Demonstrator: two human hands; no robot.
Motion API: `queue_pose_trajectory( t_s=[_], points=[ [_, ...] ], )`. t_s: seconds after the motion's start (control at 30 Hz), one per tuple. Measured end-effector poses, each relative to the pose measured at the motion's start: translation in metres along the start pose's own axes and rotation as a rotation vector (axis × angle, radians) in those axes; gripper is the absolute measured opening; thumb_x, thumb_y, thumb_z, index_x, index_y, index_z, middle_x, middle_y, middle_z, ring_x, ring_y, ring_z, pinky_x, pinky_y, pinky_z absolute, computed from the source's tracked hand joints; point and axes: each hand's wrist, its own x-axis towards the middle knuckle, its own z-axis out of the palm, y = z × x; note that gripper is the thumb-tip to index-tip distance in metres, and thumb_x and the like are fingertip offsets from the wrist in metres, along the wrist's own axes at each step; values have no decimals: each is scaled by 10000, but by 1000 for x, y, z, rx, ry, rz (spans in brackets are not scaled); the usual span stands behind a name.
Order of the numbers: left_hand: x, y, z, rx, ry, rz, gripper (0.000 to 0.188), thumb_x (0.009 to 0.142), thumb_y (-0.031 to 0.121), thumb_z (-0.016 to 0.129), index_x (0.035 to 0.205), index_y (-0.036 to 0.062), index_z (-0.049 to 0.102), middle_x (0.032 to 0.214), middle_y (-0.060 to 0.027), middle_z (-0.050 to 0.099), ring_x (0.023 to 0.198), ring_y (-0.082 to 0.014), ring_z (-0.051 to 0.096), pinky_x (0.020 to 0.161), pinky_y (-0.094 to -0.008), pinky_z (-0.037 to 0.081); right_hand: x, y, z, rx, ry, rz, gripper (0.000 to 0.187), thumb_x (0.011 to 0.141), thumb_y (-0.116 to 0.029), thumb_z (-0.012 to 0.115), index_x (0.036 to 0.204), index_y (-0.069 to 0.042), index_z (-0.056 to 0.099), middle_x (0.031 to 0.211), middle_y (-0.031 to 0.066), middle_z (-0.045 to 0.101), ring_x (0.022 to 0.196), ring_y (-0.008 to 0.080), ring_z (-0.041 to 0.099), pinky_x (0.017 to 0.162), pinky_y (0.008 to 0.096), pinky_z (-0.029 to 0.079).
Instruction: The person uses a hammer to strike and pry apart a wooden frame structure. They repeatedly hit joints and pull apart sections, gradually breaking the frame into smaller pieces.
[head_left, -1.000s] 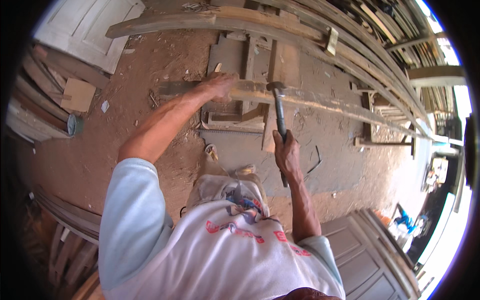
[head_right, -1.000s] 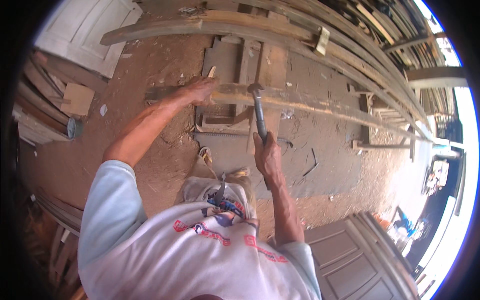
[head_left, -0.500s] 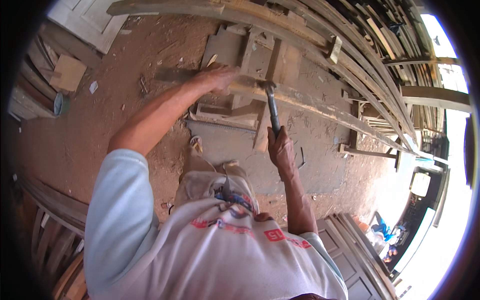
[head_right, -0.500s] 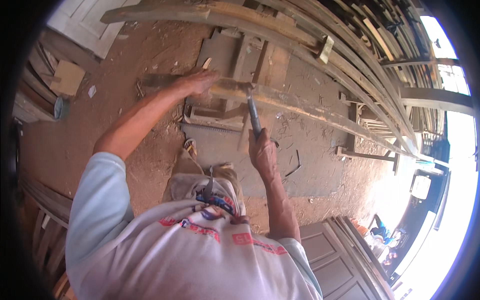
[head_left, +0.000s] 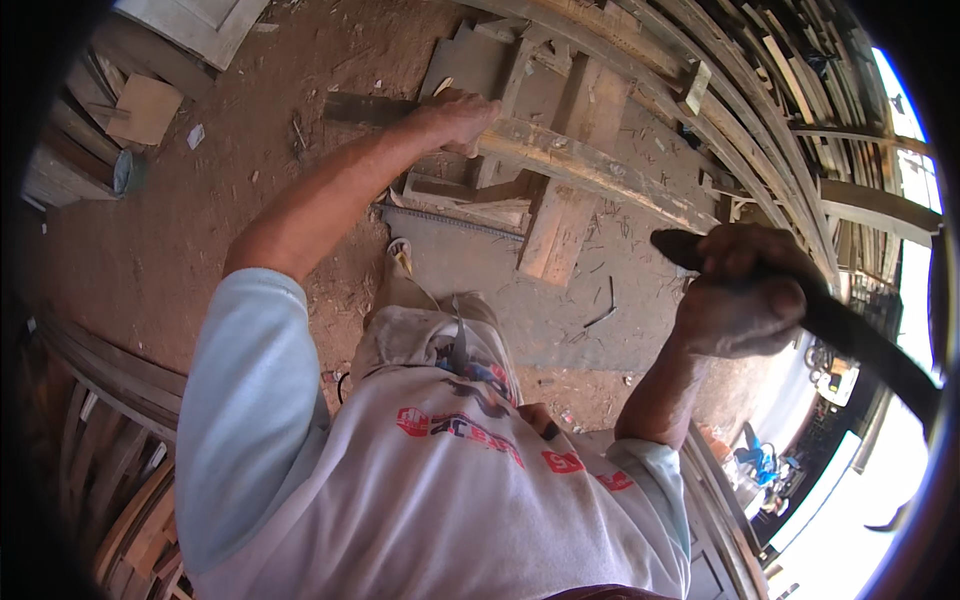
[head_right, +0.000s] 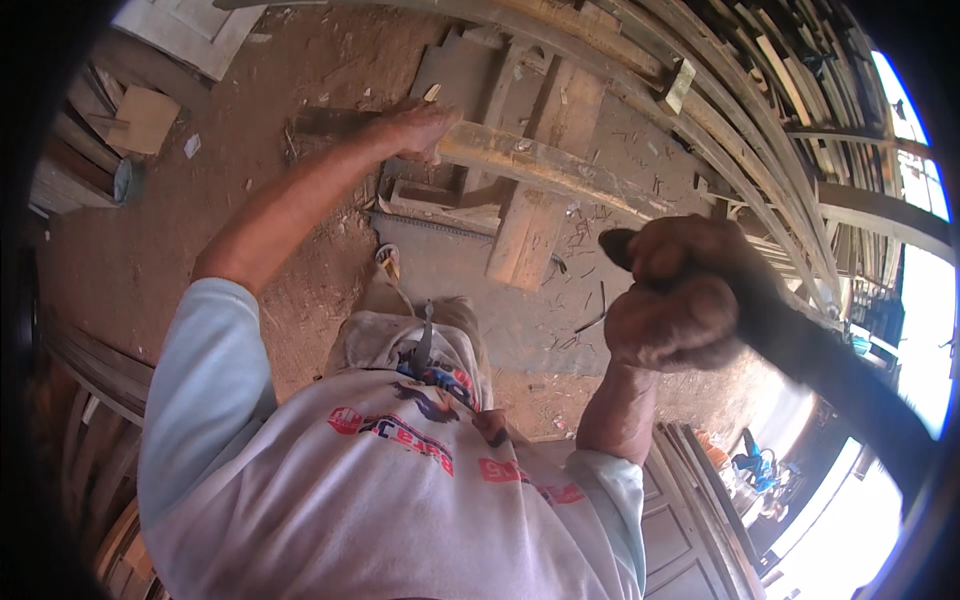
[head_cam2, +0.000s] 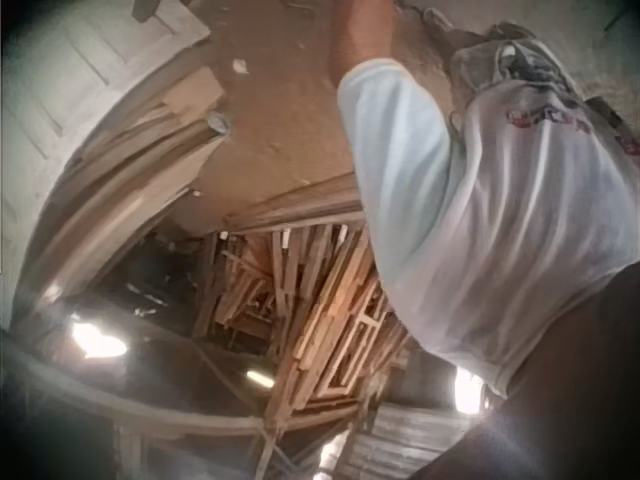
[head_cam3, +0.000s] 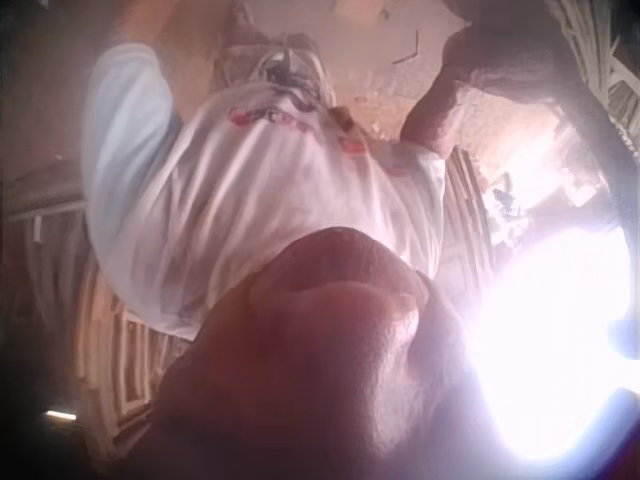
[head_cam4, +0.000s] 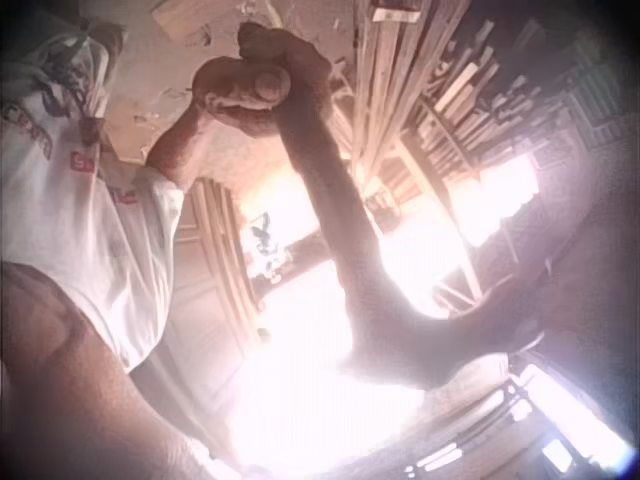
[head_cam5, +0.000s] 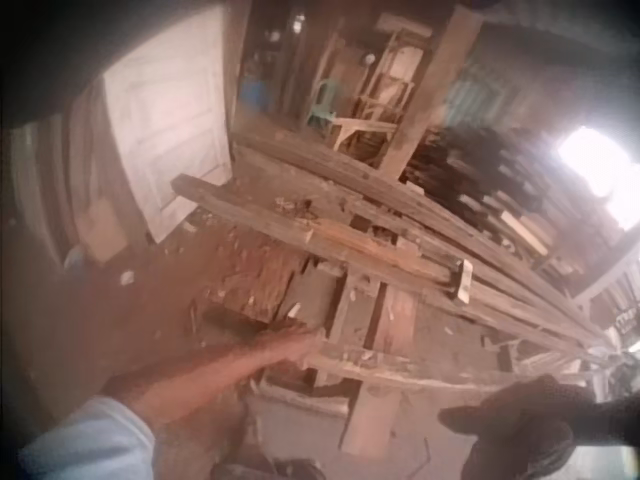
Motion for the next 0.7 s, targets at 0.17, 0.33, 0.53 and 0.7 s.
queue_pose_trajectory(
  t_s=[0.17,0.33,0.53,0.7],
  points=[
    [4,26,-18,64,9,63,998,793,292,847,1548,-7,267,1548,-258,402,1466,-397,366,1220,-448,333,-151,104,-54,-984,-375,870,313,1053,-338,553,958,-41,577,602,140,552,532,262,498,547,446,471],
    [5,32,11,-64,61,-31,1017,790,279,847,1573,23,251,1588,-230,360,1497,-367,321,1243,-455,294,-106,86,-34,-872,-374,696,408,1045,-383,593,1026,24,570,620,149,541,531,197,551,478,415,445],
    [3,18,-9,50,8,-60,930,752,246,859,1490,20,342,1535,-201,431,1465,-341,370,1220,-453,317,13,-10,-7,-34,21,-97,382,1010,-392,612,960,-17,560,758,93,615,586,213,607,535,343,562],
    [-8,32,-6,47,365,113,666,692,174,879,1277,34,592,1332,-147,622,1312,-301,556,1099,-422,465,-139,106,-84,-940,-367,293,269,1013,-278,621,972,-13,588,732,263,653,624,347,677,565,477,535]
  ],
)
